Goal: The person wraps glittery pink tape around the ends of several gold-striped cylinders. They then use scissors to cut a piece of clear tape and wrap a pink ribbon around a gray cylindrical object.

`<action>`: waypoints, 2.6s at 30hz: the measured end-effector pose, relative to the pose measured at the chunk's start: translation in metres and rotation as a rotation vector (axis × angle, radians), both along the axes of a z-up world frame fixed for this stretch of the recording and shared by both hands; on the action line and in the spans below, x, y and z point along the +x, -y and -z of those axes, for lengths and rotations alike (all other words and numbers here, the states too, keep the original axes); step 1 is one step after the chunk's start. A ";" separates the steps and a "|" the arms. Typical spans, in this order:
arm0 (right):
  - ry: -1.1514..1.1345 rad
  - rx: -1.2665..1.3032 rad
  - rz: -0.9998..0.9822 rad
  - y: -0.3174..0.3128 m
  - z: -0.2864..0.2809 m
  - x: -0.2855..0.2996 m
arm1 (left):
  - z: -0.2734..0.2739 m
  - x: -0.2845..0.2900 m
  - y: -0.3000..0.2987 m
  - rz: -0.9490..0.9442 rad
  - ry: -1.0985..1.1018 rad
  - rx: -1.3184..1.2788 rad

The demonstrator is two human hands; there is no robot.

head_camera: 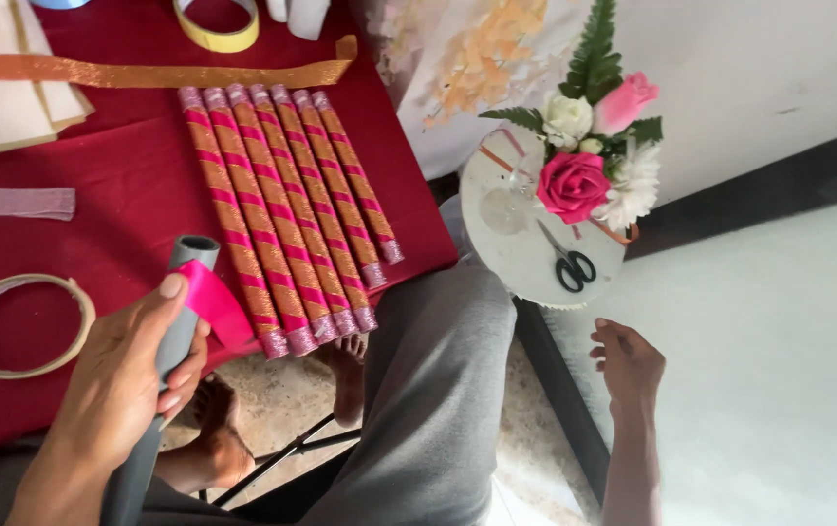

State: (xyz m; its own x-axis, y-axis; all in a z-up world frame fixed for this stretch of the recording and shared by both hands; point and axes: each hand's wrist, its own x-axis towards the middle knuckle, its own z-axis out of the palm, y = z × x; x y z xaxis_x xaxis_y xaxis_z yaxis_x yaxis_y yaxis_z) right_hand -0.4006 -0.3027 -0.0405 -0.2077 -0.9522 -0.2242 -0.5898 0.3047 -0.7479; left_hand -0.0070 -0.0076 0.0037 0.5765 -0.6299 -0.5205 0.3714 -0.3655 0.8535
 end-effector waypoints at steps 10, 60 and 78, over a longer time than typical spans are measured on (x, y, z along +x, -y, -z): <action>0.274 0.112 0.062 0.020 0.011 0.014 | 0.015 0.001 0.001 0.010 0.015 -0.027; -0.034 -0.110 -2.160 -0.093 -0.140 0.358 | -0.033 0.010 -0.010 0.339 0.176 0.130; -0.047 -0.030 -2.108 -0.091 -0.132 0.359 | 0.041 -0.005 -0.005 0.424 1.235 -0.172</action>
